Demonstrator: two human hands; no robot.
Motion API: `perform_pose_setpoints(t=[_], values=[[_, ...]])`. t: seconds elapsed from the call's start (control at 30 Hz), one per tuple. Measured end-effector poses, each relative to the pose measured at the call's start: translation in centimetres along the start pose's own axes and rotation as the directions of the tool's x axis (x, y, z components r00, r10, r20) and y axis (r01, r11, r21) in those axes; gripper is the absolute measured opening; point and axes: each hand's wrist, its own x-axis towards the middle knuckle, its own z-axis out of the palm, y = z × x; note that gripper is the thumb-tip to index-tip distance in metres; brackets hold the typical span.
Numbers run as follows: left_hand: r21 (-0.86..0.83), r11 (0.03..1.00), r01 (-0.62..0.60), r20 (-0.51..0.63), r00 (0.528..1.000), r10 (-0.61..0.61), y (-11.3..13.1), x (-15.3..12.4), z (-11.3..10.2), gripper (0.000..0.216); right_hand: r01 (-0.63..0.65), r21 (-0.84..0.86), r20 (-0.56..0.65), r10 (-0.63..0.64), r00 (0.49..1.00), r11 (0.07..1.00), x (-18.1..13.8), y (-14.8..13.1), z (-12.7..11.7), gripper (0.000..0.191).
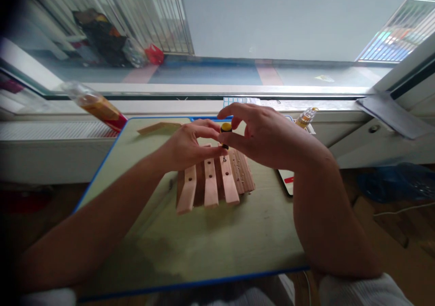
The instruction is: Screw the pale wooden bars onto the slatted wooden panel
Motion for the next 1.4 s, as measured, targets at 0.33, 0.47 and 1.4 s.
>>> perform_pose_setpoints(t=[0.33, 0.47, 1.4], values=[[-0.023, 0.999, -0.034, 0.029, 0.999, 0.034, -0.4, 0.1, -0.1, 0.018, 0.019, 0.079, -0.001, -0.019, 1.0, 0.997, -0.1, 0.2, -0.2, 0.024], [-0.051, 0.997, -0.054, 0.06, 0.997, 0.057, -0.5, 0.1, -0.1, 0.018, 0.01, 0.043, -0.007, -0.009, 1.0, 0.999, 0.0, -0.3, -0.1, 0.023], [-0.104, 0.993, 0.052, 0.062, 0.997, -0.046, -0.1, 0.3, -0.6, 0.016, -0.093, -0.088, -0.101, 0.084, 0.991, 0.992, 1.4, -0.5, 1.5, 0.033]])
